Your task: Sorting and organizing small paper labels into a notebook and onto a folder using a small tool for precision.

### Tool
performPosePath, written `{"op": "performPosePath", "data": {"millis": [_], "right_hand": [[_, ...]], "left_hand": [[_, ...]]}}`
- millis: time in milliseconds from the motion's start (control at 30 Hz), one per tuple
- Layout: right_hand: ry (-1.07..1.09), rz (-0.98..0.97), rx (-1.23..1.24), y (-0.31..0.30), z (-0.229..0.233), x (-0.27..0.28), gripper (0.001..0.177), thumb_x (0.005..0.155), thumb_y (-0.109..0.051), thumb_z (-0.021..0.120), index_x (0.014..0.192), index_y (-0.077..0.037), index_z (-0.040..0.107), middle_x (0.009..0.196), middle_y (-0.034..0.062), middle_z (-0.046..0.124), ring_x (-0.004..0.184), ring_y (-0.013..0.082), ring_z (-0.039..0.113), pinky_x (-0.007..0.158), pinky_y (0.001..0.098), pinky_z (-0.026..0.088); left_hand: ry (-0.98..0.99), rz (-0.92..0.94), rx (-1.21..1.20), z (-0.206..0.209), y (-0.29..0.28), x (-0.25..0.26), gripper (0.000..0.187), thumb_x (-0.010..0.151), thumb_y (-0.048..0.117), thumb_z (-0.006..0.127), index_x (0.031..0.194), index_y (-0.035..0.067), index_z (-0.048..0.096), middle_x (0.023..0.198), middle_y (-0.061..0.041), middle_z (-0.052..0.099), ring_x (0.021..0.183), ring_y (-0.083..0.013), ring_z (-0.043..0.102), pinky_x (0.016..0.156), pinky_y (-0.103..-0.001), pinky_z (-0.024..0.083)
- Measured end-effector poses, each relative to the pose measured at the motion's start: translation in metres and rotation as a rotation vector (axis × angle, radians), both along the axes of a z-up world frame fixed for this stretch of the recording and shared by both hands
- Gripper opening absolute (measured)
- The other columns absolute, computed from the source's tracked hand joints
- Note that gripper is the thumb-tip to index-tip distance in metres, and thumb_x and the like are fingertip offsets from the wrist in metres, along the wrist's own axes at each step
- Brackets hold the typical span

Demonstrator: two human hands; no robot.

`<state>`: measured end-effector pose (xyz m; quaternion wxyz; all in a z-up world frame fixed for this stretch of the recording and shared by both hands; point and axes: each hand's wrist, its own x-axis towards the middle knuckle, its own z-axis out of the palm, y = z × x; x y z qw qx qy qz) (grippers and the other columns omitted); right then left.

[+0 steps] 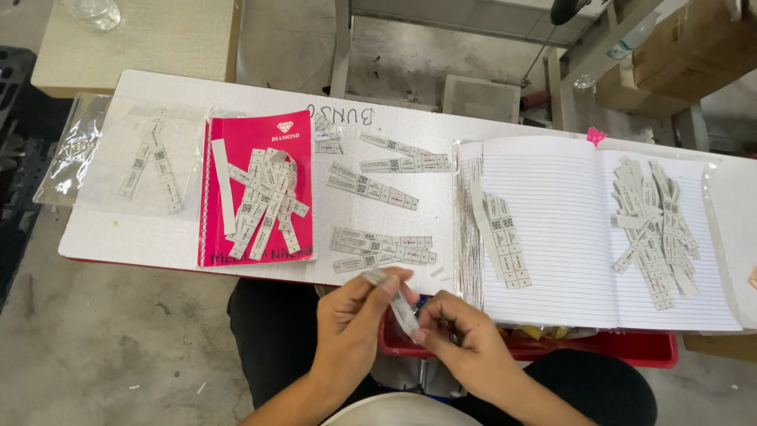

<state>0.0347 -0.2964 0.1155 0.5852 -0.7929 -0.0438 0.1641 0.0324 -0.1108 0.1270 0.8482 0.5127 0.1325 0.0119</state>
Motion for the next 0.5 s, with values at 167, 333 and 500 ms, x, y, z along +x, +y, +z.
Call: {"op": "performPosePath", "data": {"millis": [167, 333, 500], "right_hand": [[0.089, 0.335, 0.066, -0.036, 0.032, 0.033, 0.025, 0.099, -0.021, 0.056, 0.109, -0.005, 0.071, 0.102, 0.0024, 0.068, 0.099, 0.0146, 0.062, 0.092, 0.0303, 0.046], [0.082, 0.574, 0.039, -0.036, 0.068, 0.050, 0.028, 0.103, -0.026, 0.054, 0.098, -0.005, 0.072, 0.091, 0.0027, 0.066, 0.082, 0.0135, 0.060, 0.078, 0.0275, 0.046], [0.031, 0.668, 0.013, -0.030, 0.080, 0.054, 0.027, 0.103, -0.025, 0.055, 0.094, -0.005, 0.070, 0.086, 0.0011, 0.063, 0.076, 0.0129, 0.057, 0.071, 0.0272, 0.046]], "left_hand": [[0.012, -0.391, 0.209, 0.007, 0.006, -0.008, 0.033, 0.101, 0.029, 0.058, 0.088, 0.005, 0.077, 0.074, -0.007, 0.073, 0.062, -0.0122, 0.063, 0.063, -0.025, 0.053], [-0.196, -0.539, 0.439, 0.020, 0.009, -0.009, 0.032, 0.100, 0.021, 0.055, 0.077, 0.010, 0.074, 0.069, 0.002, 0.068, 0.064, -0.0078, 0.057, 0.062, -0.026, 0.045], [-0.220, -0.624, 0.432, 0.027, 0.009, -0.011, 0.030, 0.097, 0.012, 0.056, 0.070, 0.009, 0.068, 0.066, 0.000, 0.063, 0.063, -0.0097, 0.057, 0.060, -0.027, 0.045]]}}
